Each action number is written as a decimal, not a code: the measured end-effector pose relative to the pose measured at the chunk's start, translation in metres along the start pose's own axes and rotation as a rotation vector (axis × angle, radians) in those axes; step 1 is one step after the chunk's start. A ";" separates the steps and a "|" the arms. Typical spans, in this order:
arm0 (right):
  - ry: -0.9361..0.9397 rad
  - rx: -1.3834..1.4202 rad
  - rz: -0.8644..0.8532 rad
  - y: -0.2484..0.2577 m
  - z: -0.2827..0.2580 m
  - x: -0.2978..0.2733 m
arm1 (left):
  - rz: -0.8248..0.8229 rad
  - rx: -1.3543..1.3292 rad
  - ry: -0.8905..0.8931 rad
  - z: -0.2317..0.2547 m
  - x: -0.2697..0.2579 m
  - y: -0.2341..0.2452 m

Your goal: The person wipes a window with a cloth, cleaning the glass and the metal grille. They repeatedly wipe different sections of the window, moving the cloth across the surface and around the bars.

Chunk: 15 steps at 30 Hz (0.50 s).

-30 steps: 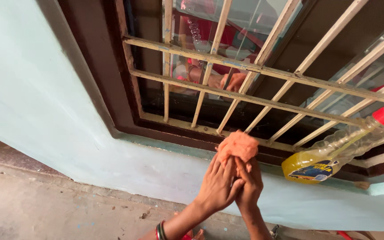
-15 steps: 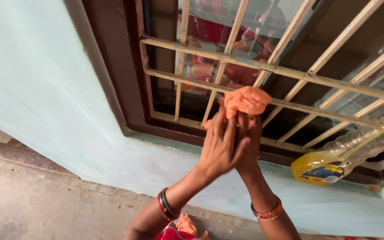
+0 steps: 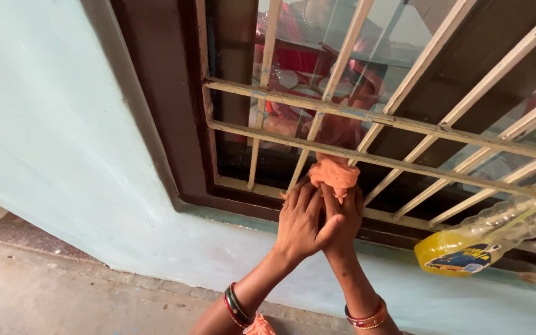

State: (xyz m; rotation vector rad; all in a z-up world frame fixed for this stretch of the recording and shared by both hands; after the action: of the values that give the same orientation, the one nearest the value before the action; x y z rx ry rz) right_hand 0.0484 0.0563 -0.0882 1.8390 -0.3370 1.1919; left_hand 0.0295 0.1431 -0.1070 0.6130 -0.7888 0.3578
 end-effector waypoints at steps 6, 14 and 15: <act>-0.045 -0.066 -0.017 -0.005 0.004 -0.027 | -0.063 0.026 0.008 -0.002 -0.015 0.005; -0.052 -0.102 -0.057 0.016 -0.018 -0.024 | -0.080 -0.027 -0.029 0.002 -0.025 0.016; -0.035 -0.112 -0.057 0.020 -0.022 -0.024 | -0.070 -0.028 -0.038 0.003 -0.027 0.019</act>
State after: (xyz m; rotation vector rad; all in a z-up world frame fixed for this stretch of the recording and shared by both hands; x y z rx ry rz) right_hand 0.0109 0.0565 -0.0948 1.7629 -0.3619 1.0819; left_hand 0.0005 0.1535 -0.1186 0.6212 -0.8054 0.2709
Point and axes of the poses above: each hand's wrist, its own x-axis towards the middle knuckle, its own y-axis out of the back of the hand, z = x × y, the point moved 9 cm from there along x, towards the middle knuckle, and after that the axes turned 6 degrees about -x, right-handed, at the moved point
